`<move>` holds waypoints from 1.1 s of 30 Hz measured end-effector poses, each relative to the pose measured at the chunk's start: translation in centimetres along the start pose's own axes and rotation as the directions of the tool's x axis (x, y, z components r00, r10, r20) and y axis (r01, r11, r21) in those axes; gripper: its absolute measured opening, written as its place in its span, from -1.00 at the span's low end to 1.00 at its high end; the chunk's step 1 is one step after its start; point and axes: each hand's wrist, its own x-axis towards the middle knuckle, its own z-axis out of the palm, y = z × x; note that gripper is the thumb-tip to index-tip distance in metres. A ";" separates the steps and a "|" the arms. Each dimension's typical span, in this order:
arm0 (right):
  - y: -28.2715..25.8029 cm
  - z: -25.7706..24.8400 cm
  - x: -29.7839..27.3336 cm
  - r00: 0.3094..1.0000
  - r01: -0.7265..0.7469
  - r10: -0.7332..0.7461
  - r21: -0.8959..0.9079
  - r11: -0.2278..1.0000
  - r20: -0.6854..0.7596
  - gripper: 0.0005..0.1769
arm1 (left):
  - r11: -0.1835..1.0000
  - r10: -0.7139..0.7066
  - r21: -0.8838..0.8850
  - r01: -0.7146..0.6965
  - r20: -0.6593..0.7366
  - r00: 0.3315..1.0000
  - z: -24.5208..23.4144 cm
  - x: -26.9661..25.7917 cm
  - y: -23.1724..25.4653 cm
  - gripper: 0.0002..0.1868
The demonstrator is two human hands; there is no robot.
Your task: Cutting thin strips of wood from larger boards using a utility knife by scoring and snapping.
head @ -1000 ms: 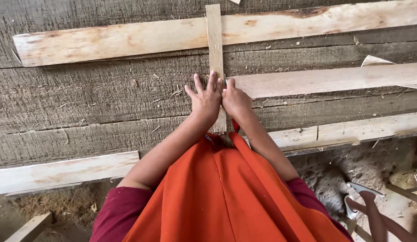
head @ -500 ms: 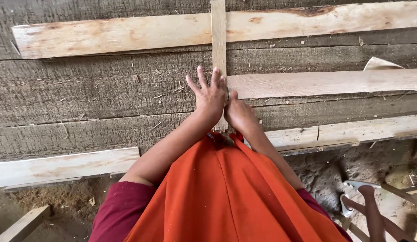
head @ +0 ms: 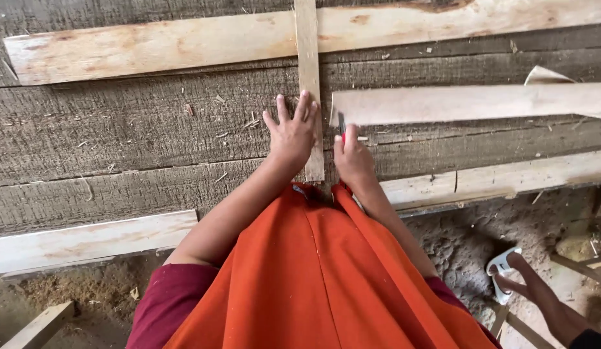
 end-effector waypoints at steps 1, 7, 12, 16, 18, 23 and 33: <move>-0.4 -0.4 0.1 1.000 -0.005 0.005 0.001 1.000 -0.006 -0.64 | 1.000 0.008 0.001 -0.008 -0.001 1.000 0.6 0.1 0.1 -0.19; -1.8 -0.6 0.6 0.996 -0.084 0.083 -0.049 0.995 -0.019 -0.66 | 0.991 -0.065 -0.122 0.049 -0.131 0.989 1.0 0.3 0.7 -0.11; 0.2 1.5 2.1 0.999 -0.043 0.042 -0.025 0.999 -0.016 -0.78 | 0.933 -0.199 -0.339 0.124 -0.195 0.960 1.7 1.5 1.0 -0.01; -0.7 1.0 2.1 0.998 0.041 -0.041 -0.004 0.999 -0.057 -0.71 | 0.786 -0.311 -0.611 0.090 -0.266 0.912 1.7 1.6 -1.5 0.06; 0.5 2.3 3.6 0.982 0.123 -0.127 -0.039 0.992 -0.140 -0.77 | 0.735 -0.385 -0.678 0.015 -0.398 0.832 3.1 2.6 -3.4 0.10; -3.1 1.2 4.2 0.924 0.272 -0.297 -0.132 0.953 -0.243 -0.68 | 0.807 -0.413 -0.584 0.086 -0.455 0.789 1.6 2.0 -5.2 -0.11; -1.3 -2.8 6.4 0.900 0.234 -0.319 -0.288 0.929 -0.298 -0.38 | 0.925 0.175 -0.164 -0.344 -0.618 0.767 5.7 1.3 -4.5 -0.31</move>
